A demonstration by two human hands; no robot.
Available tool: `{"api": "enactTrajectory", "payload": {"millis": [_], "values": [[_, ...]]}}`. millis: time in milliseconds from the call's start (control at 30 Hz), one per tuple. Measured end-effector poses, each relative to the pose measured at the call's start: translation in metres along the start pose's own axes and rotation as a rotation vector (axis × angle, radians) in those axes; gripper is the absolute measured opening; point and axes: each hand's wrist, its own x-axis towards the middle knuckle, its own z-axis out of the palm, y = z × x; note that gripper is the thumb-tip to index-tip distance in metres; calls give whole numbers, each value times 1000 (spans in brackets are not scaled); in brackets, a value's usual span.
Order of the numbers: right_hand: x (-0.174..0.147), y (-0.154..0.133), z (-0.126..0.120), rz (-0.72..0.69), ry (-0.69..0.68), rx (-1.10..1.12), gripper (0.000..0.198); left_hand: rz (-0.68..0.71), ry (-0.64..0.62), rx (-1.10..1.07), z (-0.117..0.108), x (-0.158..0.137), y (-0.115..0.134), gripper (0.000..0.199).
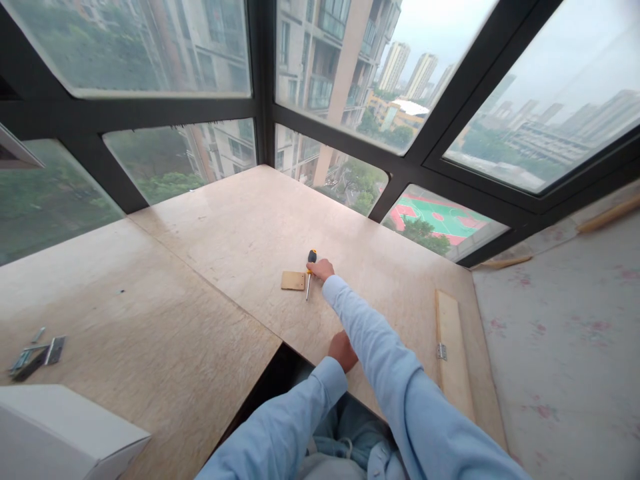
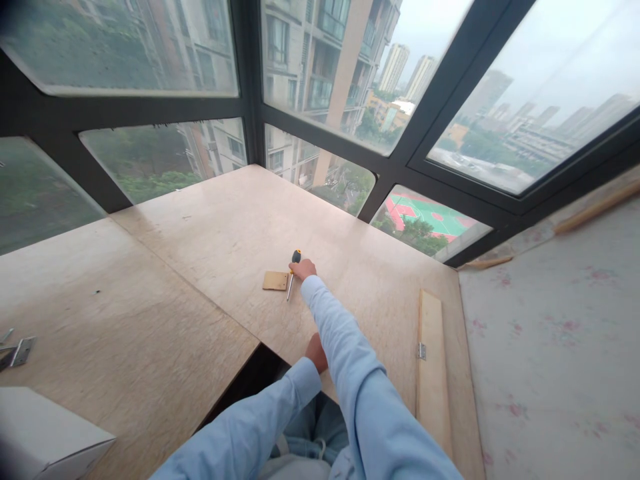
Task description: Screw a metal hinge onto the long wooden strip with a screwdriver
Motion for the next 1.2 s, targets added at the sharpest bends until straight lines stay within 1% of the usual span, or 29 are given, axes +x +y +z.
{"api": "enactTrajectory", "payload": {"millis": [67,133,267,433,567,733,867,967,1067,1133,1200], "values": [[-2,0,-4,51,-31,111,27,46,-2,96,0,0,1,16],[-8,0,-12,60,-75,237,28,98,14,180,1,0,1,15],[-26,11,-40,-2,-152,492,33,171,56,183,4,2,-1,13],[-58,49,-78,-81,-174,695,29,178,73,152,5,4,-6,15],[-86,92,-101,-86,-114,729,31,195,85,140,5,5,-8,15],[-129,157,-132,-74,28,649,36,202,129,119,6,7,-12,14],[-170,213,-166,-16,196,480,38,131,116,-8,6,8,-15,17],[-199,257,-195,82,357,302,35,93,107,-91,4,7,-15,21],[-226,300,-219,222,496,109,30,73,110,-133,2,6,-14,26],[-242,325,-230,318,545,-4,28,56,113,-138,1,5,-12,28],[-255,345,-236,409,559,-98,26,30,117,-154,0,4,-7,29]]}}
